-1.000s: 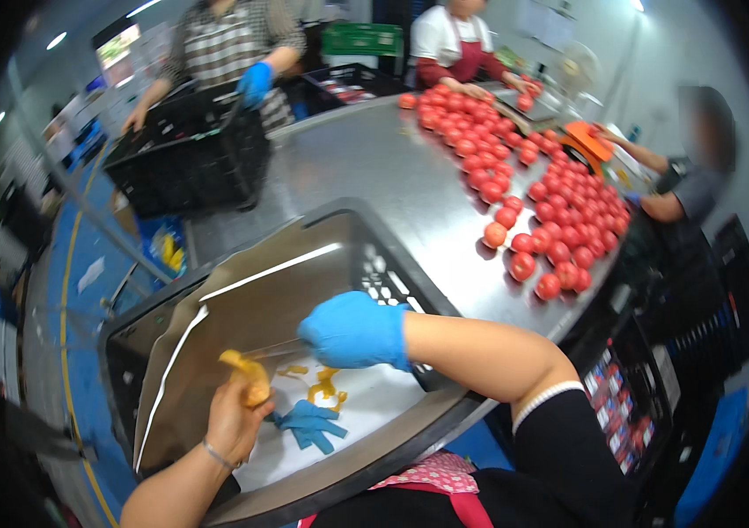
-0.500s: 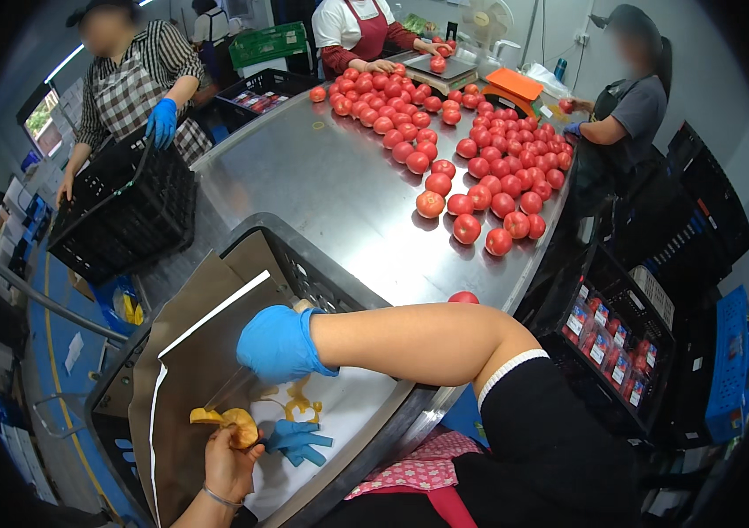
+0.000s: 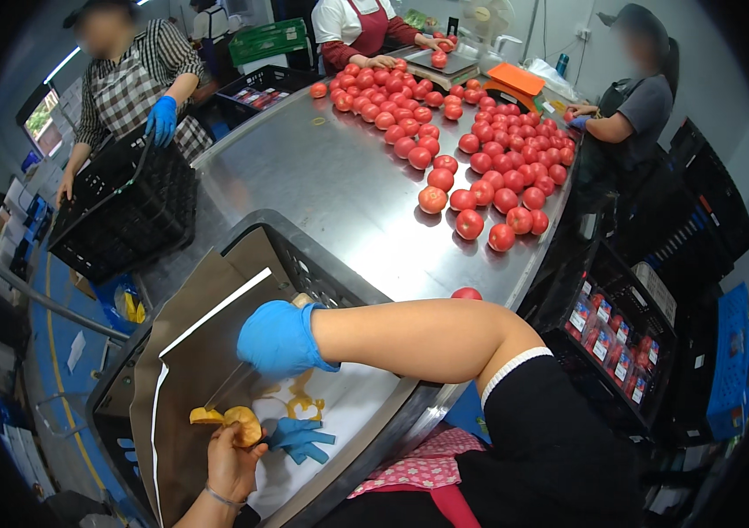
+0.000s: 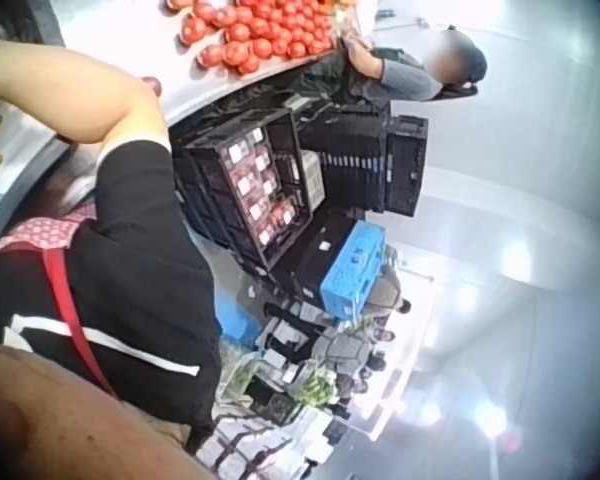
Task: The person peels a yellow apple using a small knife, rotating the fruit and removing the skin in continuous strips. The peels fall into a bin below while other workers sort red apples on a nearby table.
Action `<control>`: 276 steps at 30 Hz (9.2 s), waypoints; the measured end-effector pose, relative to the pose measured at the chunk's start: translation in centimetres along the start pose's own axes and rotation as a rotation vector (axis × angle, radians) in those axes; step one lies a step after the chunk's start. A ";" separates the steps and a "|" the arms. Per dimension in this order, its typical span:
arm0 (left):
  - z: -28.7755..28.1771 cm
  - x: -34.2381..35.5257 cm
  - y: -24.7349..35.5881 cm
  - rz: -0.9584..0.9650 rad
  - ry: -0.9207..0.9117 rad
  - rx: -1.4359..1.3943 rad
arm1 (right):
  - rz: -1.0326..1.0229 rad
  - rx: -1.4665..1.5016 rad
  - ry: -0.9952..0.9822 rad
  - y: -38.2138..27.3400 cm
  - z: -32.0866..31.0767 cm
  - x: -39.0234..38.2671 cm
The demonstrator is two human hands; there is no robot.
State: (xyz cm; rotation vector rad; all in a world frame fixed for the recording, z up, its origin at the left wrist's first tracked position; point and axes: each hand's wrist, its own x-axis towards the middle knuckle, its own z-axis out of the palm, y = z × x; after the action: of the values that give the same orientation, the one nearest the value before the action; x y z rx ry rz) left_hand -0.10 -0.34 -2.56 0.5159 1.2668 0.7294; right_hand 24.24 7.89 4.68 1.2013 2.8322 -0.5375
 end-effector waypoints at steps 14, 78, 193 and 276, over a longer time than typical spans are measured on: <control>0.0 0.1 0.0 0.002 -0.006 0.017 | 0.019 -0.022 -0.044 0.1 0.0 0.1; 1.3 0.5 -0.3 0.004 0.080 0.127 | -0.067 0.079 0.233 -1.0 -0.3 -0.2; -0.6 1.3 -1.2 0.034 -0.133 -0.032 | -0.704 0.336 0.622 -6.5 -2.7 -2.1; 0.4 -0.4 1.8 -0.041 -0.192 -0.336 | 0.429 0.945 -0.303 -3.9 2.5 1.4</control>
State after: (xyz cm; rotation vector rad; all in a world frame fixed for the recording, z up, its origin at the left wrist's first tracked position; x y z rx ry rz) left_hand -0.10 0.56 -0.91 0.2771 0.9493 0.8186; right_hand 20.25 5.54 3.31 1.5516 1.9474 -1.9131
